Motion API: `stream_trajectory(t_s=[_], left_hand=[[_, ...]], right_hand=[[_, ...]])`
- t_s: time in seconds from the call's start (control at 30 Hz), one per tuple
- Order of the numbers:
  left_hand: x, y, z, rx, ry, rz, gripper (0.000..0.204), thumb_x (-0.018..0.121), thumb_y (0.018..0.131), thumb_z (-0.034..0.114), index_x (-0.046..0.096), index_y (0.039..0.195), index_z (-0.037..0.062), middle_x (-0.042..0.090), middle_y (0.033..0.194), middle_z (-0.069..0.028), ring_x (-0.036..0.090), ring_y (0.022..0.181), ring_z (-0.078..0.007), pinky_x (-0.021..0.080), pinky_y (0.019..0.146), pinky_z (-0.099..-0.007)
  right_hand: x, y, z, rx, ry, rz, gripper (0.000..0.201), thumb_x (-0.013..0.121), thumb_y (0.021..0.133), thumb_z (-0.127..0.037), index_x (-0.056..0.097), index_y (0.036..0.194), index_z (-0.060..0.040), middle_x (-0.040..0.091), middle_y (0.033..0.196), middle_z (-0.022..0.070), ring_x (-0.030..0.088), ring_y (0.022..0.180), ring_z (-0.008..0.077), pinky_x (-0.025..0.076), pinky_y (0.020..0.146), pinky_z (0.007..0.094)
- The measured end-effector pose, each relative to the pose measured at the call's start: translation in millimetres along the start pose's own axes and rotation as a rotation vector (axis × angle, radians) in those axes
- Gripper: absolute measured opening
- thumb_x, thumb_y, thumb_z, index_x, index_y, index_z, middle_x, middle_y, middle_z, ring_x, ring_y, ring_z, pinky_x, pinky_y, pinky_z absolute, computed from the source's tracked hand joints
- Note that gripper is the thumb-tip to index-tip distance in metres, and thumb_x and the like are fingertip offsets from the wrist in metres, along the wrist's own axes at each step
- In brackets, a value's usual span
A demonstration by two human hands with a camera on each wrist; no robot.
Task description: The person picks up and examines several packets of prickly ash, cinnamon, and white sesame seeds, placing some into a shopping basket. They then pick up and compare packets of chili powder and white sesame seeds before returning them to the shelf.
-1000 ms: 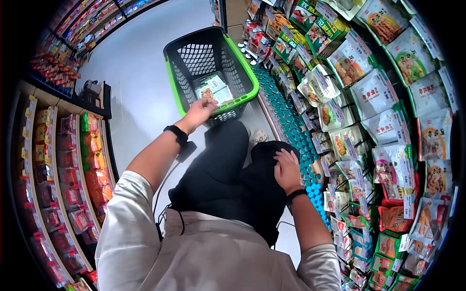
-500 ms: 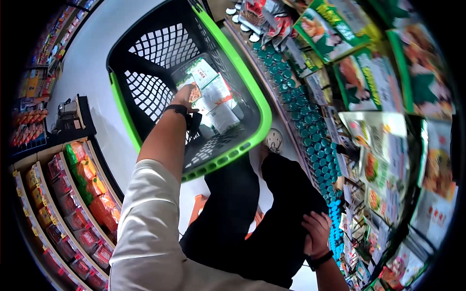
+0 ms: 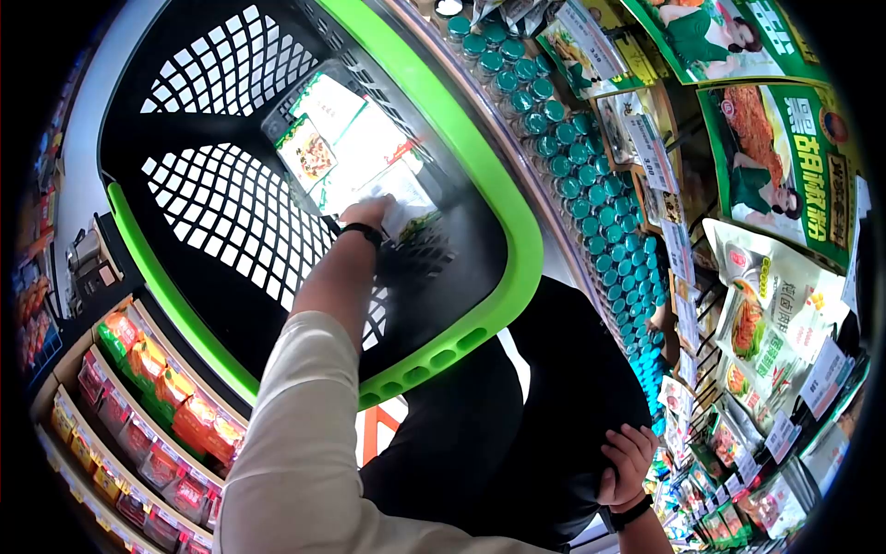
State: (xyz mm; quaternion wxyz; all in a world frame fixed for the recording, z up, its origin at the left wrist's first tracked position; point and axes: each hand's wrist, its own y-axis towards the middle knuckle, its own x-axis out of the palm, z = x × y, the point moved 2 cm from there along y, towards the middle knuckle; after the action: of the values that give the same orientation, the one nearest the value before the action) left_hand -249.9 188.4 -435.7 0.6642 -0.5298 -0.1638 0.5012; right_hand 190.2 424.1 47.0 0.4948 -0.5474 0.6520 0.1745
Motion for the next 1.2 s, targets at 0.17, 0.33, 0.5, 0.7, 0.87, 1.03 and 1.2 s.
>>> stream_trajectory(t_s=[0.17,0.33,0.5,0.7,0.87,1.03,1.2], left_hand=[[3.6,-41.5,22.9,-0.189,-0.381,0.125,0.047,0.081,0.08,0.017,0.062,0.12,0.0,0.068,0.11,-0.0133,0.068,0.094,-0.0286,0.057,0.077,-0.0419],[-33.9,-53.9,55.4,-0.062,0.057,0.157,0.042,0.079,0.08,0.02,0.066,0.113,-0.0023,0.069,0.11,-0.014,0.068,0.094,-0.027,0.055,0.076,-0.0396],[-89.2,-118.4,90.9,0.47,0.644,0.3,0.047,0.077,0.077,0.036,0.072,0.097,-0.0054,0.072,0.098,-0.0217,0.071,0.088,-0.0349,0.053,0.082,-0.0401],[-156.5,-246.4,144.0,0.888,0.664,0.324,0.033,0.075,0.081,0.031,0.074,0.089,-0.0014,0.071,0.083,-0.0222,0.071,0.083,-0.0351,0.054,0.078,-0.0409],[-213.3,-391.5,171.3,1.188,0.24,0.205,0.033,0.073,0.089,0.02,0.063,0.075,-0.0078,0.058,0.061,-0.0044,0.049,0.056,-0.0106,0.042,0.055,-0.0282],[-241.8,-586.8,128.5,1.023,-0.153,-0.377,0.023,0.066,0.095,0.014,0.065,0.11,-0.0042,0.069,0.091,-0.0028,0.061,0.074,-0.0086,0.049,0.069,-0.0239],[-197.1,-695.7,42.1,0.934,-0.257,-0.864,0.031,0.058,0.098,0.008,0.057,0.126,-0.0064,0.065,0.121,-0.013,0.063,0.108,-0.0174,0.048,0.098,-0.033]], right_hand=[[0.3,-5.4,-9.3,0.037,0.026,0.054,0.029,0.049,0.083,-0.028,0.068,0.087,-0.0058,0.07,0.106,0.0104,0.06,0.112,0.031,0.036,0.103,0.05],[-0.1,-19.0,-17.9,0.007,0.048,0.104,0.026,0.055,0.072,-0.015,0.067,0.093,-0.0059,0.068,0.109,0.0094,0.06,0.111,0.0313,0.039,0.1,0.05],[5.0,-48.2,-30.9,0.051,0.103,0.279,0.019,0.059,0.068,-0.004,0.067,0.085,-0.0049,0.069,0.1,0.0102,0.063,0.105,0.0314,0.042,0.097,0.0467],[19.1,-93.9,-36.1,0.048,0.024,0.456,0.01,0.06,0.072,-0.006,0.064,0.082,-0.0039,0.068,0.096,0.0108,0.062,0.105,0.0306,0.043,0.096,0.0421],[34.7,-122.2,-31.8,0.054,0.02,0.554,0.011,0.06,0.072,-0.006,0.064,0.082,-0.0038,0.068,0.096,0.0115,0.062,0.107,0.0315,0.042,0.098,0.0436],[55.2,-134.4,-20.2,0.225,0.153,0.493,0.015,0.065,0.083,-0.014,0.07,0.095,-0.0064,0.07,0.106,0.009,0.06,0.118,0.0309,0.036,0.109,0.0425],[-25.6,-157.2,-131.7,-0.046,1.319,0.195,0.051,0.05,0.104,-0.033,0.036,0.145,-0.0053,0.056,0.133,0.0153,0.062,0.112,0.0247,0.049,0.094,0.0352]])
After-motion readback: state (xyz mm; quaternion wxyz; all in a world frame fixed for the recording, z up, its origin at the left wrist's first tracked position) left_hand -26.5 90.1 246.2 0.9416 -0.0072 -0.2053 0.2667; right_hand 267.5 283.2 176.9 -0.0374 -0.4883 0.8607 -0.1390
